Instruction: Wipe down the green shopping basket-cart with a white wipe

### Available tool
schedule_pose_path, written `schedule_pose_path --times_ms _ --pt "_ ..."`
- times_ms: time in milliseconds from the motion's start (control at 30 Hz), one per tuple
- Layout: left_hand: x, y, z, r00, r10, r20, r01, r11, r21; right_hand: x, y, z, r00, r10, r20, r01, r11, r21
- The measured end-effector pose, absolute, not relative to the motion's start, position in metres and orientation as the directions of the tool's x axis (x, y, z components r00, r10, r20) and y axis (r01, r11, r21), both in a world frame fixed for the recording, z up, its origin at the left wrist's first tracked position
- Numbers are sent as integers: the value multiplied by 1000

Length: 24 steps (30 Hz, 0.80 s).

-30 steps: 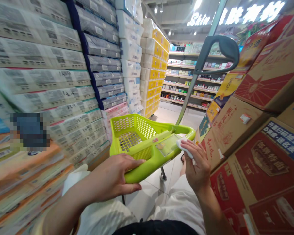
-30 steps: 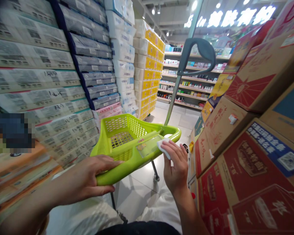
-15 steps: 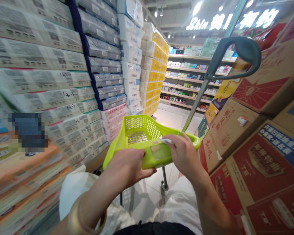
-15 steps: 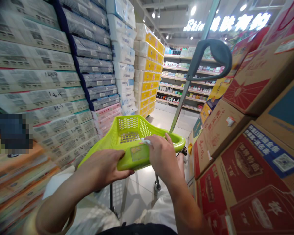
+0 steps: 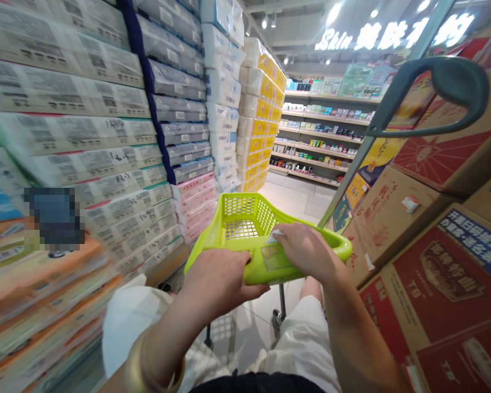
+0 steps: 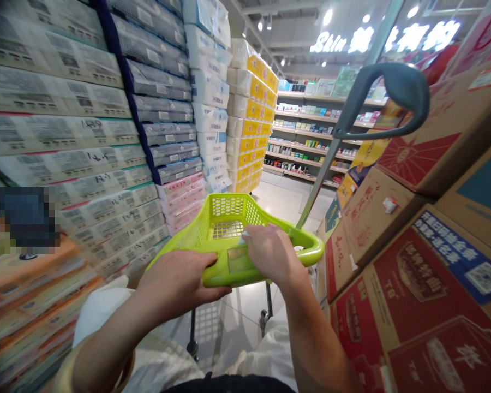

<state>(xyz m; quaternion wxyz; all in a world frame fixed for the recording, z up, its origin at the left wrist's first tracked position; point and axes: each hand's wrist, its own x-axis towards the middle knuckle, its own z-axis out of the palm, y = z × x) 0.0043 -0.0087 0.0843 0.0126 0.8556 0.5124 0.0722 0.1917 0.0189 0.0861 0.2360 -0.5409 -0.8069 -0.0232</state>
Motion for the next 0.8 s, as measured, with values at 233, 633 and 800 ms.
schedule_pose_path --times_ms 233,633,800 --pt "7 -11 94 406 914 7 910 -405 86 177 -6 90 -328 852 409 783 487 -386" --pt "2 -8 90 456 889 29 886 -457 76 191 -39 46 -268 627 732 713 640 -287" --pt "2 -7 91 451 892 39 890 -453 48 217 -41 36 8 651 759 827 423 -371"
